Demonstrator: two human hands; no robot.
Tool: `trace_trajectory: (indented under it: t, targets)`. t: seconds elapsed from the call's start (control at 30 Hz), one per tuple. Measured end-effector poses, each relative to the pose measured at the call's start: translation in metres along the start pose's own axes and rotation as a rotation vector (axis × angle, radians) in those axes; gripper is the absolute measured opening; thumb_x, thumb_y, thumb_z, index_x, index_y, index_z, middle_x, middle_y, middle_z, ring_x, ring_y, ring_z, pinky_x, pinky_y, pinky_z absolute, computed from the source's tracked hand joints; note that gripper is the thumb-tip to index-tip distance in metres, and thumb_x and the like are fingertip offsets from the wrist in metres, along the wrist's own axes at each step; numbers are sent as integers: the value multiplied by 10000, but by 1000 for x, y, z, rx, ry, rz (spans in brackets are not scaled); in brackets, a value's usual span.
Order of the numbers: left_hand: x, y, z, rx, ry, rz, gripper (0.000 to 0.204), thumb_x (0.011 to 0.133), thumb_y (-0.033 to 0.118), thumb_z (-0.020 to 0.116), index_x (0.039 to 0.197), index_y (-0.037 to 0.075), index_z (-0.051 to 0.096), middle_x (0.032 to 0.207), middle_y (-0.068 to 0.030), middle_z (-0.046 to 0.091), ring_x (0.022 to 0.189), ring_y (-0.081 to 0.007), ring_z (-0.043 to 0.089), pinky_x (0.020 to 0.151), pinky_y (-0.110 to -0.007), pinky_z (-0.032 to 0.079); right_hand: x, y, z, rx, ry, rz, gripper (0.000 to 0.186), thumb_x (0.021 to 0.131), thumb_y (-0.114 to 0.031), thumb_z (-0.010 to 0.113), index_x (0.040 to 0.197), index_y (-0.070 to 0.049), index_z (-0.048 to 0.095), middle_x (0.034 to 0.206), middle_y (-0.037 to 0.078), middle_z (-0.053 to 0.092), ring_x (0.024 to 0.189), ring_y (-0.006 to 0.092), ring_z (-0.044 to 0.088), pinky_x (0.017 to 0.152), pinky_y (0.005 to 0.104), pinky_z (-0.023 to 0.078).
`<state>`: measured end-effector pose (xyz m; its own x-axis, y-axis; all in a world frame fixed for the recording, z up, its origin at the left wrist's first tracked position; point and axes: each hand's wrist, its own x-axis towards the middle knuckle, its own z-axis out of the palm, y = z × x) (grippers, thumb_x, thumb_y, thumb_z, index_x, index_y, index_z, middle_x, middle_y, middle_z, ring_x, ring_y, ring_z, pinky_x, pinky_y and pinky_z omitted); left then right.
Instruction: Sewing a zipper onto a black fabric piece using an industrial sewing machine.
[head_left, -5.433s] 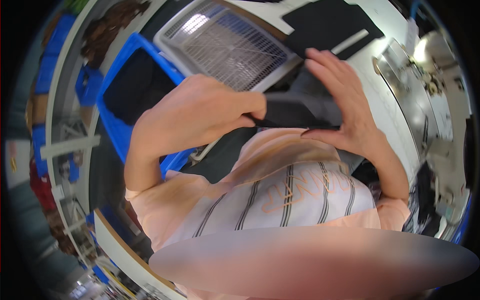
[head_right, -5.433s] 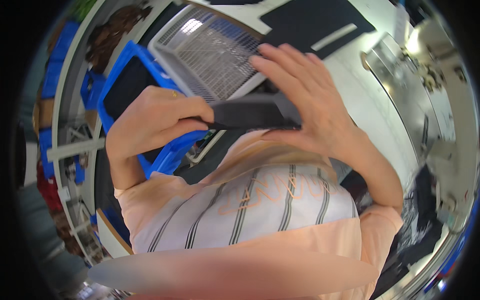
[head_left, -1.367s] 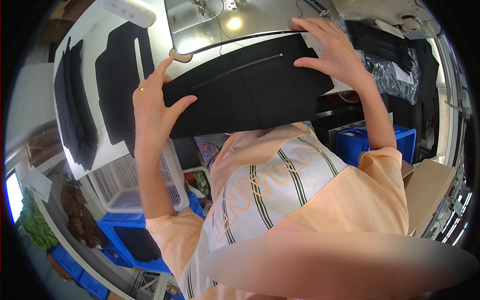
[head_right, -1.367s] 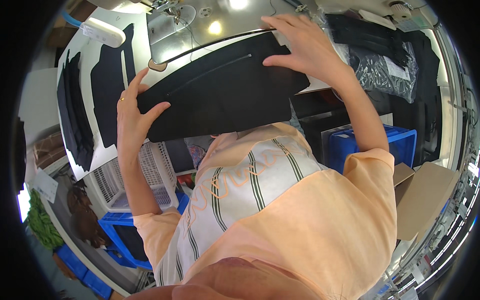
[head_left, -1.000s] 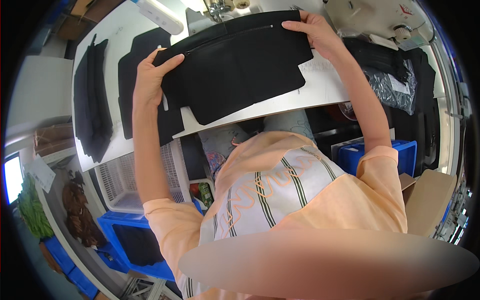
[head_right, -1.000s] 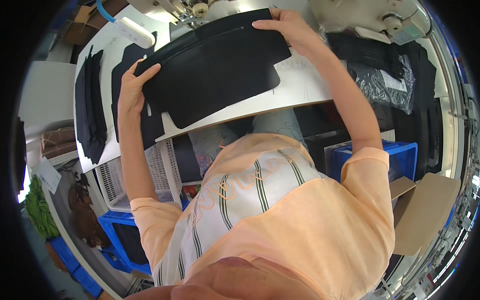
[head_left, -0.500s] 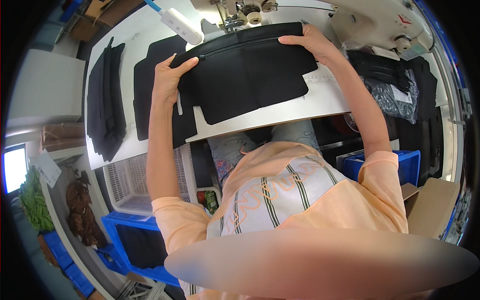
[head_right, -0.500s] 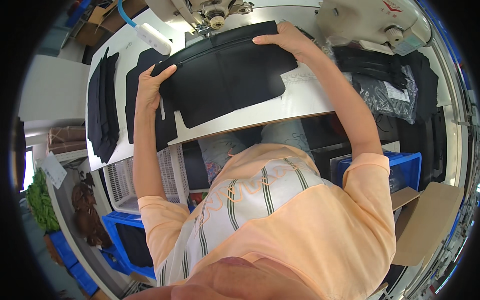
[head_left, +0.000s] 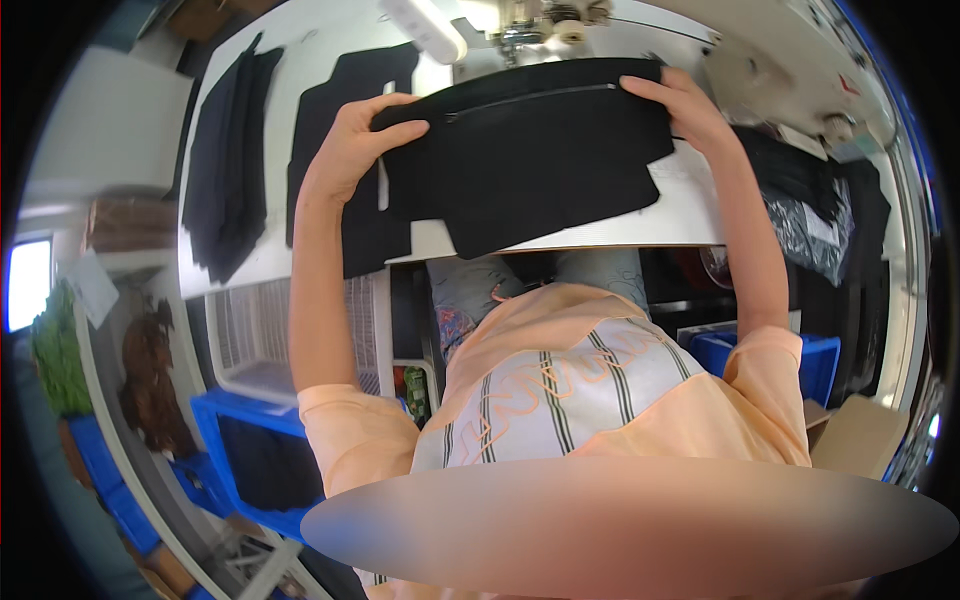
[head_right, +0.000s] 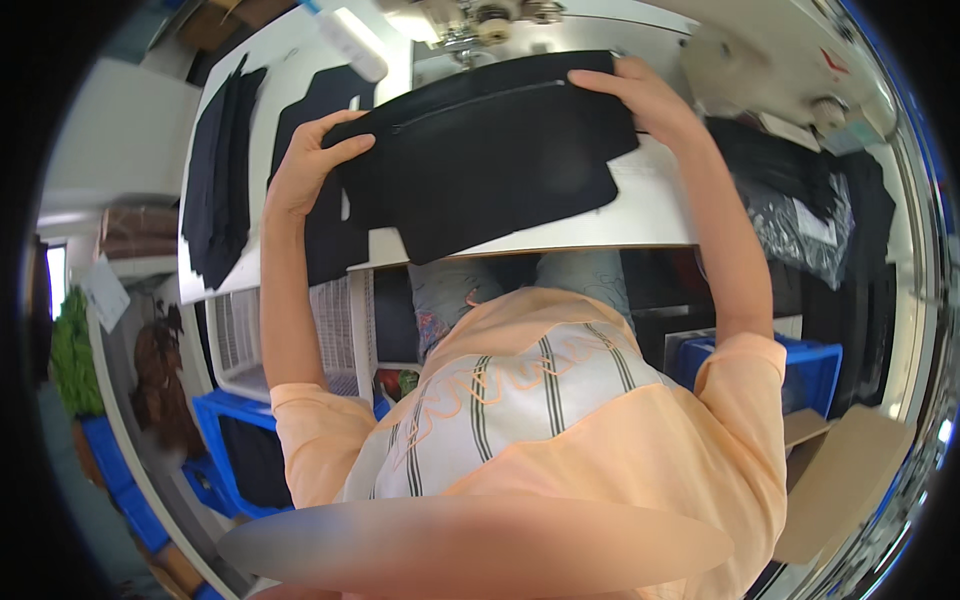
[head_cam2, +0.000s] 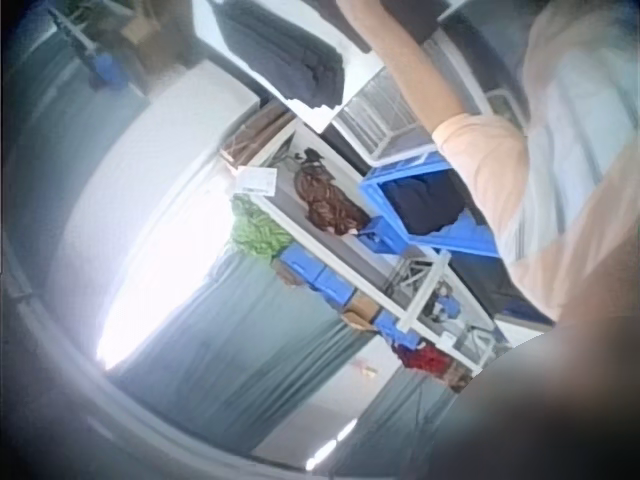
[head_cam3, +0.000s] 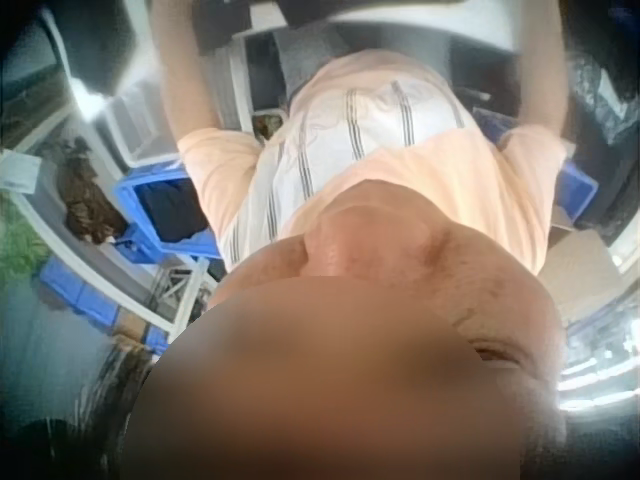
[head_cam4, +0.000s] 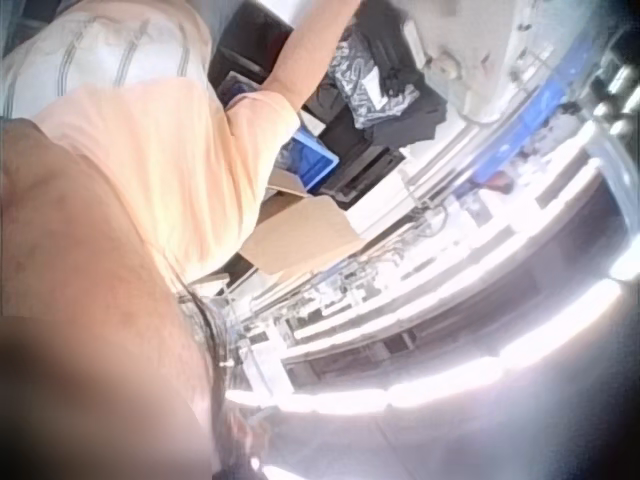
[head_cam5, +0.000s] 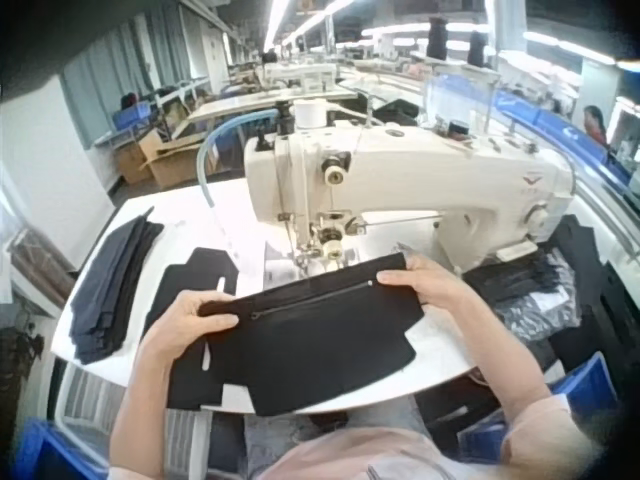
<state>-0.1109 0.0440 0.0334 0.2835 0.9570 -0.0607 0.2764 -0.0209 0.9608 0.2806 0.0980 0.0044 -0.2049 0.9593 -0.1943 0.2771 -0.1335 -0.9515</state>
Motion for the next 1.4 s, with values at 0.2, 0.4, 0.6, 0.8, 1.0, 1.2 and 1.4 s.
trace_trajectory:
  t: [0.2,0.4,0.6,0.8,1.0,1.2,1.4]
  targets:
    - [-86,36,46,679,-21,314,393,847,349,684,1153,105,653,822,-171,662,733,-343,642,667,-391,501,-64,-24,11,41,-27,-285,309,817,-80,705,1067,97,663,1015,134,674,922,177,629,855,273,471]
    - [-256,44,15,556,532,27,213,886,166,668,1056,41,699,828,-102,708,709,-138,665,663,-264,504,-57,-21,57,-113,-361,-386,372,981,-229,553,1238,34,611,1059,107,691,906,145,628,852,274,464]
    - [-504,59,-34,742,1071,-492,207,904,79,636,1067,-37,689,886,8,694,762,-44,595,688,-197,466,-34,1,83,-231,-242,-363,333,988,-216,562,1247,-16,620,1085,83,693,858,77,610,788,213,461]
    - [-578,31,-10,246,1058,-1012,109,863,89,687,863,-19,699,739,33,657,644,-31,577,578,-217,444,-28,10,83,-249,-172,-380,301,988,-191,565,1220,-14,636,1052,49,698,789,29,565,738,172,437]
    - [-607,-96,6,-36,880,-1071,171,749,119,785,772,-17,684,632,55,565,595,-44,515,524,-249,389,-23,17,75,-149,-130,-329,272,987,-177,564,1191,-20,654,1028,28,701,754,3,538,695,136,414]
    - [-594,-194,31,203,815,-1155,212,724,96,786,740,-65,649,604,-14,567,622,-87,490,603,-326,423,-23,22,76,-198,-54,-308,259,985,-193,573,1184,-55,665,1004,4,702,747,-6,532,675,129,411]
    - [-575,-171,35,143,858,-1080,175,728,54,764,755,-67,641,657,-23,609,648,-109,478,651,-327,440,-20,22,73,-244,-48,-309,248,985,-197,575,1165,-60,675,985,0,708,749,-10,541,665,130,412]
